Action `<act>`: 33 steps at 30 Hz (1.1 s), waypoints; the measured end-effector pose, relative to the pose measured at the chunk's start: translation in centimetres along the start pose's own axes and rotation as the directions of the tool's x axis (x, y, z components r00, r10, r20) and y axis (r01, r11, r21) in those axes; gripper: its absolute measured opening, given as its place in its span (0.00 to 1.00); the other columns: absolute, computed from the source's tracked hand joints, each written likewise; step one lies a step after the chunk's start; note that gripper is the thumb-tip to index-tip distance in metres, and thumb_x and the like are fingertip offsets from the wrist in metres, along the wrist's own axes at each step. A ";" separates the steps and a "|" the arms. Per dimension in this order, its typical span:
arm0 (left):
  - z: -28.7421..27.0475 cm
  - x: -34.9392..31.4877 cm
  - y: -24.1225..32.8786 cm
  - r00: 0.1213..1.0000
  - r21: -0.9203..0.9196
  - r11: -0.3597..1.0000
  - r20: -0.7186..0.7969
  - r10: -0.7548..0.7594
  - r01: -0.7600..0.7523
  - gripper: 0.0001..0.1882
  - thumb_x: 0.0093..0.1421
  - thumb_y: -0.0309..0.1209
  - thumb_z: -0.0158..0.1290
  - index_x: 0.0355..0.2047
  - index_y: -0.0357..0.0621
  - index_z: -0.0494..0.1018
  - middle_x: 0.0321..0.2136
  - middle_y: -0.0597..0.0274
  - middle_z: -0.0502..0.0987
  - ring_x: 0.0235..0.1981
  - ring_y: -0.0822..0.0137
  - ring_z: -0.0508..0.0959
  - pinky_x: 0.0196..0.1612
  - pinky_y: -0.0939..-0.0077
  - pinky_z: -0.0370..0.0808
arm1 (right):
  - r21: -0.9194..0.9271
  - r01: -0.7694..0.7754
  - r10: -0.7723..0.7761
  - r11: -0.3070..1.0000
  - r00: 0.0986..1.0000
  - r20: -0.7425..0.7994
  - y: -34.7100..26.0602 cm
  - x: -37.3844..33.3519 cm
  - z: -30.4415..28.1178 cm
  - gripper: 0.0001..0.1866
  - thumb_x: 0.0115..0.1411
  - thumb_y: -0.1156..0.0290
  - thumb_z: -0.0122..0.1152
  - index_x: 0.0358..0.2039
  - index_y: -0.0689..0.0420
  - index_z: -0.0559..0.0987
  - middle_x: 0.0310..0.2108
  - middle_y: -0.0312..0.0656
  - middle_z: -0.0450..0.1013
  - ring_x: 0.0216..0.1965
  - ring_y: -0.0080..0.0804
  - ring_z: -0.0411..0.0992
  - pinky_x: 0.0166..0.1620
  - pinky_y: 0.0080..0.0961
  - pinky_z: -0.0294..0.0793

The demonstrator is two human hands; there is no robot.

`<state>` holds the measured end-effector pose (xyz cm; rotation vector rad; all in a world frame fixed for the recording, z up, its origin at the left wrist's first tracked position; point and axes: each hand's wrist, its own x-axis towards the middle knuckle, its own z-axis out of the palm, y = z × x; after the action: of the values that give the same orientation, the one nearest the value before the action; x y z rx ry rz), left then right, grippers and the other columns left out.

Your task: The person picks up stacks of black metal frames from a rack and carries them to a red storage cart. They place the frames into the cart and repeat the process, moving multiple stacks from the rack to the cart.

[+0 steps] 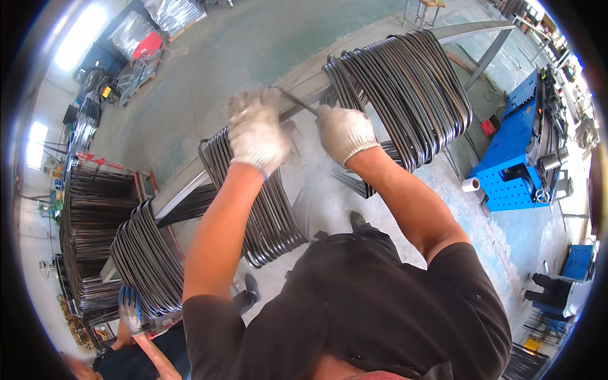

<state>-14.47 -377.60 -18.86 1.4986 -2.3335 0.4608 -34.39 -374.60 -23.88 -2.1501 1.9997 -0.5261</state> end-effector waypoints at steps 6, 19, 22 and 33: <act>1.3 1.1 -0.6 0.938 -0.086 0.990 0.338 -0.078 0.113 0.35 0.60 0.25 0.62 0.69 0.58 0.75 0.66 0.53 0.79 0.68 0.41 0.76 0.74 0.47 0.71 | 0.124 -0.155 0.165 0.980 0.983 -0.075 1.4 -2.5 -2.0 0.12 0.72 0.69 0.57 0.46 0.59 0.85 0.46 0.57 0.84 0.47 0.62 0.85 0.54 0.56 0.83; 2.8 0.5 -3.2 0.977 -0.234 0.966 0.205 -0.059 0.107 0.31 0.57 0.32 0.63 0.63 0.52 0.80 0.65 0.56 0.82 0.66 0.46 0.79 0.69 0.52 0.76 | -0.047 -0.213 0.202 0.976 0.963 -0.176 6.5 -0.4 -3.8 0.16 0.72 0.59 0.65 0.52 0.53 0.89 0.43 0.53 0.86 0.47 0.60 0.84 0.54 0.55 0.82; 3.1 0.2 -3.5 0.983 -0.233 0.967 0.173 -0.066 0.106 0.29 0.56 0.32 0.63 0.61 0.51 0.82 0.64 0.57 0.82 0.65 0.47 0.79 0.69 0.53 0.77 | 0.055 -0.272 0.272 0.961 0.962 0.010 5.0 0.7 -5.9 0.16 0.67 0.62 0.63 0.48 0.57 0.89 0.47 0.56 0.86 0.52 0.59 0.84 0.58 0.52 0.83; 2.3 0.6 -4.3 0.970 -0.335 0.927 0.222 -0.095 0.168 0.29 0.57 0.36 0.64 0.61 0.46 0.82 0.59 0.49 0.84 0.62 0.43 0.82 0.67 0.53 0.78 | 0.425 -0.317 0.269 0.848 0.948 0.170 4.4 3.7 -0.3 0.14 0.64 0.67 0.65 0.46 0.60 0.87 0.44 0.58 0.87 0.49 0.55 0.86 0.54 0.46 0.84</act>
<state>-11.00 -380.83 -20.25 1.5680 -2.2844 -0.1485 -38.45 -378.68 -24.60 -1.5334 1.8733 -0.7228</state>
